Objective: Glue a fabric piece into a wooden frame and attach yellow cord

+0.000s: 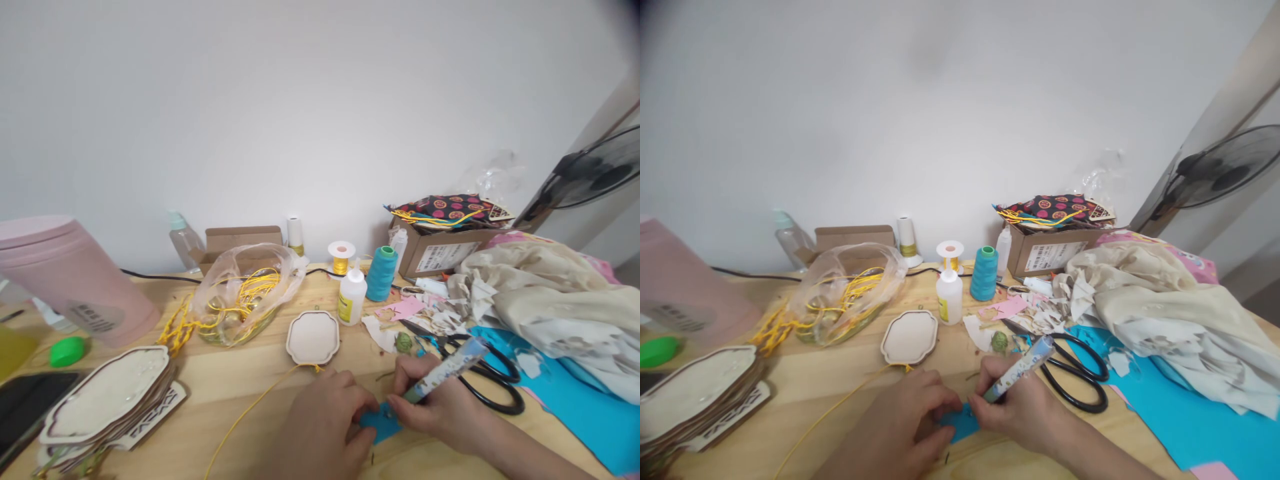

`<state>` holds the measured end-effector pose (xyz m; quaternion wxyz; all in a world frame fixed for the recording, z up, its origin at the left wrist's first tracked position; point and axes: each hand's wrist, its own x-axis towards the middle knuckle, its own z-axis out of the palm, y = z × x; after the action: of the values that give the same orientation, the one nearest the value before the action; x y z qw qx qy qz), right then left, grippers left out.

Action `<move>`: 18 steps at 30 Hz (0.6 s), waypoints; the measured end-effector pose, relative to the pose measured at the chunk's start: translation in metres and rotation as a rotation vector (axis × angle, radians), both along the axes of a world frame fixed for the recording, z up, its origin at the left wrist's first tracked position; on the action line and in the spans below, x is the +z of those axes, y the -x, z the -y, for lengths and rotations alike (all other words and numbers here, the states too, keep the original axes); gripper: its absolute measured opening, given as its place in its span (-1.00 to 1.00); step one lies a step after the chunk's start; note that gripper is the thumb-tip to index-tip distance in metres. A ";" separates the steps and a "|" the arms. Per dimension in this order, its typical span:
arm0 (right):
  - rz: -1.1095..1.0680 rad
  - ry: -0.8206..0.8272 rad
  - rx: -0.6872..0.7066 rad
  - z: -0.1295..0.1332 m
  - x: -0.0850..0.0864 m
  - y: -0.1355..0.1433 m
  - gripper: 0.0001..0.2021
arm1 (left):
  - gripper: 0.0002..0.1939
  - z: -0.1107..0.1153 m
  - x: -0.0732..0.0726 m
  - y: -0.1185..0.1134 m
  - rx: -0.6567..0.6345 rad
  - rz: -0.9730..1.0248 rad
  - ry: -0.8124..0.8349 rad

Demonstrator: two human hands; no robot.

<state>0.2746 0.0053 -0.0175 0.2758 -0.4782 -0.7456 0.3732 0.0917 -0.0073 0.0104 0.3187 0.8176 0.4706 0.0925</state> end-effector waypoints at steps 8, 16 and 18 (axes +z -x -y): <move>-0.109 0.143 -0.075 -0.002 0.004 0.001 -0.79 | -0.80 -0.002 -0.001 -0.001 -0.007 0.003 -0.006; -0.028 0.009 0.002 0.001 -0.005 -0.001 -0.82 | -0.79 -0.001 0.000 0.001 -0.007 -0.004 -0.007; -0.040 0.016 0.005 0.001 -0.006 -0.001 -0.82 | -0.79 0.000 0.000 0.001 -0.005 -0.002 -0.012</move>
<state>0.2757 0.0047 -0.0231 0.2859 -0.4707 -0.7383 0.3894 0.0905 -0.0071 0.0102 0.3137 0.8207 0.4683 0.0934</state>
